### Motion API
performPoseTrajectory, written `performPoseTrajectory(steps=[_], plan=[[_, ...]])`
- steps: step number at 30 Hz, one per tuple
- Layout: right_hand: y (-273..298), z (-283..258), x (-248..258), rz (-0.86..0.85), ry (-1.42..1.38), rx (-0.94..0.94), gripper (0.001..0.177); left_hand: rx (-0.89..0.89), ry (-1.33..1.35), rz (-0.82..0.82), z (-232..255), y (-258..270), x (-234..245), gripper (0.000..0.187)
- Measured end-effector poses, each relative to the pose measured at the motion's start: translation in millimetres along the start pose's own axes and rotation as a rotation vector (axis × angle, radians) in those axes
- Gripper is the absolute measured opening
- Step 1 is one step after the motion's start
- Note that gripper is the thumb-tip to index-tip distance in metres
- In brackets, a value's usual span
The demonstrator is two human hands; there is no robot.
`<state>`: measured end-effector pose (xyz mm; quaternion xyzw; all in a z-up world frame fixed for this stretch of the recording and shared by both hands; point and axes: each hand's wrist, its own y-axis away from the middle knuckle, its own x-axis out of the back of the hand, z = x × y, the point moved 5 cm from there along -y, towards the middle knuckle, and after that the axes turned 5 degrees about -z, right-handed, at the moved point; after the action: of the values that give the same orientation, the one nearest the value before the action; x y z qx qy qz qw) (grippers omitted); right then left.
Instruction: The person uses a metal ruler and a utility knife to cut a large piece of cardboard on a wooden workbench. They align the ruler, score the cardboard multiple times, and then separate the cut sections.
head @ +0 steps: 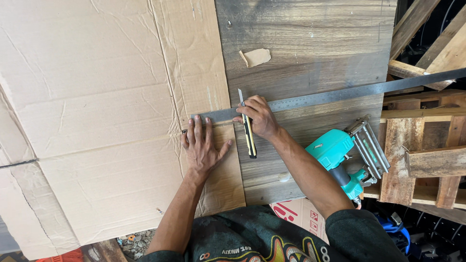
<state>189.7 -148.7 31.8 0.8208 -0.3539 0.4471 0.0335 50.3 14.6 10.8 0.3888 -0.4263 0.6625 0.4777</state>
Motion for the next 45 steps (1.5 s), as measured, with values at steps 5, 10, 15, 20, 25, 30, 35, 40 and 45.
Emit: performPoseTrajectory(steps=[5, 10, 15, 20, 25, 30, 35, 40, 45], plan=[[5.4, 5.8, -2.4, -0.024, 0.021, -0.016, 0.023, 0.006, -0.010, -0.005, 0.0, 0.0, -1.4, 0.088], [17.2, 16.0, 11.5, -0.104, 0.185, -0.072, 0.034, 0.026, -0.011, 0.005, -0.8, 0.4, -2.2, 0.088], [13.3, 32.9, 10.3, -0.354, 0.296, -0.225, 0.046, 0.030, -0.001, 0.003, 0.0, -0.9, -2.1, 0.087], [-12.7, 9.2, 31.6, -0.541, 0.164, -0.362, 0.038, 0.023, -0.004, 0.019, 0.9, -0.5, -0.1, 0.086], [-30.5, -5.5, 43.6, -0.514, 0.157, -0.263, 0.039, 0.023, 0.000, 0.030, 0.2, -2.1, 3.2, 0.086], [-33.9, 6.6, 38.9, -0.479, 0.190, -0.167, 0.035, 0.022, -0.012, 0.039, 0.4, -3.1, 5.1, 0.086], [-3.5, 25.3, 20.1, -0.332, 0.206, -0.117, 0.044, 0.017, -0.013, 0.051, -1.1, -3.7, 4.4, 0.085], [34.3, 28.7, 1.3, -0.111, 0.387, 0.037, 0.043, 0.014, -0.008, 0.043, 0.7, -0.8, 2.9, 0.084], [21.5, 11.0, 16.0, 0.100, 0.490, 0.054, 0.036, 0.021, -0.028, 0.056, 0.9, -3.1, 2.2, 0.084]])
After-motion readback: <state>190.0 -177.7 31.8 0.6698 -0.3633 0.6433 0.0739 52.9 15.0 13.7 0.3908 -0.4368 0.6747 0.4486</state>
